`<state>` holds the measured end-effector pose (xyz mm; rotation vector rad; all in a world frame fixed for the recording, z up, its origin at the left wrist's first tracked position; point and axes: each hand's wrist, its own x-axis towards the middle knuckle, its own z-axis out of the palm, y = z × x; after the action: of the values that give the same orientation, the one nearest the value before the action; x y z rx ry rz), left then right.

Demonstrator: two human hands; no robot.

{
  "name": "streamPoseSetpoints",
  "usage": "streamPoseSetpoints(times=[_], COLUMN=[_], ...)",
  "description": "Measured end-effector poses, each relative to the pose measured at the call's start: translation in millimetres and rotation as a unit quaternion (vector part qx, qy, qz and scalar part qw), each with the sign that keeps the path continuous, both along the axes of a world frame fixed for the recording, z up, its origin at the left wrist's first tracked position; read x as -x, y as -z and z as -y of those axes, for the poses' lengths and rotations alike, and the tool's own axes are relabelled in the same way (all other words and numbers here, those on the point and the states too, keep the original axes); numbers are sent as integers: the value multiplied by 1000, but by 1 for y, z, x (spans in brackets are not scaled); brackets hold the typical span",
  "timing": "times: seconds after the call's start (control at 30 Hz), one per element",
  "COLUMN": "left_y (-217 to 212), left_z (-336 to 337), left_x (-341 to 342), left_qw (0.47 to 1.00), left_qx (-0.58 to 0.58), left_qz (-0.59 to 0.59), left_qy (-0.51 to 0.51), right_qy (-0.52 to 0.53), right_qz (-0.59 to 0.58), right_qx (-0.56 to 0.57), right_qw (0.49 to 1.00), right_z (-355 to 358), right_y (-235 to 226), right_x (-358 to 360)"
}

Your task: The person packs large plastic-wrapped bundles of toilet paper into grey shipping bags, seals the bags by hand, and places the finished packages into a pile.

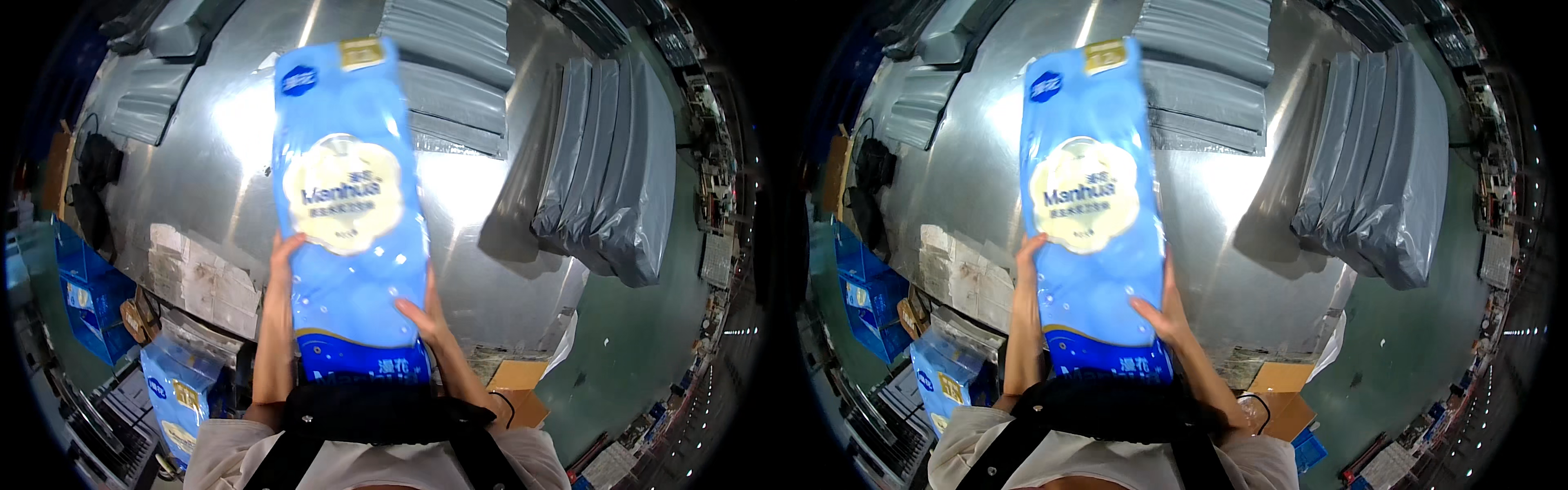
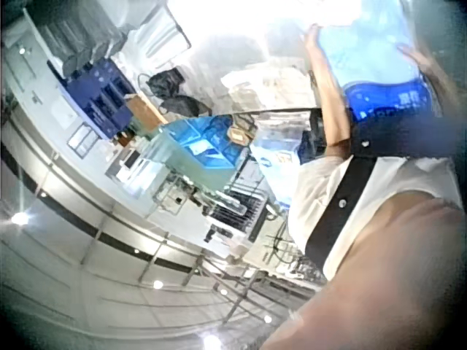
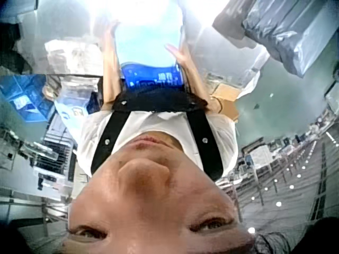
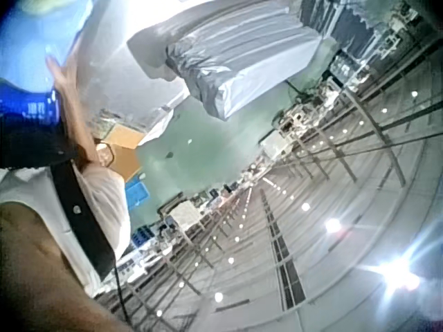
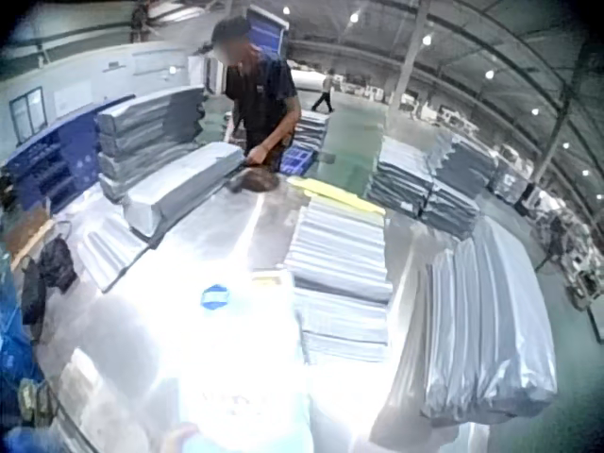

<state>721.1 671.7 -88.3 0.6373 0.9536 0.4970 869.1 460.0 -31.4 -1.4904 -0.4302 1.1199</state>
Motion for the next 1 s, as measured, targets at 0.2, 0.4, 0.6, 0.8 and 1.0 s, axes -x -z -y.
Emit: streamPoseSetpoints(times=[0.2, 0.4, 0.6, 0.8, 1.0], left_y=[47, 60, 88, 97, 107], left_z=[48, -21, -146, -169, -206], left_x=[-92, -184, -363, -402, -403], left_qw=[980, 887, 449, 289, 301], left_qx=[-166, -433, -766, -775, -813], left_qz=[0, -109, -205, -270, -145], left_qy=[108, 120, 413, 494, 476], right_qy=[149, 174, -11, 13, 105], right_qz=[-101, 262, 706, 598, 554], right_qx=[88, 63, 112, 165, 96], right_qw=[980, 947, 699, 784, 820], right_z=[66, 0, -160, -197, -200], right_y=[43, 48, 70, 79, 65], right_x=[-17, -153, -344, -334, -315])
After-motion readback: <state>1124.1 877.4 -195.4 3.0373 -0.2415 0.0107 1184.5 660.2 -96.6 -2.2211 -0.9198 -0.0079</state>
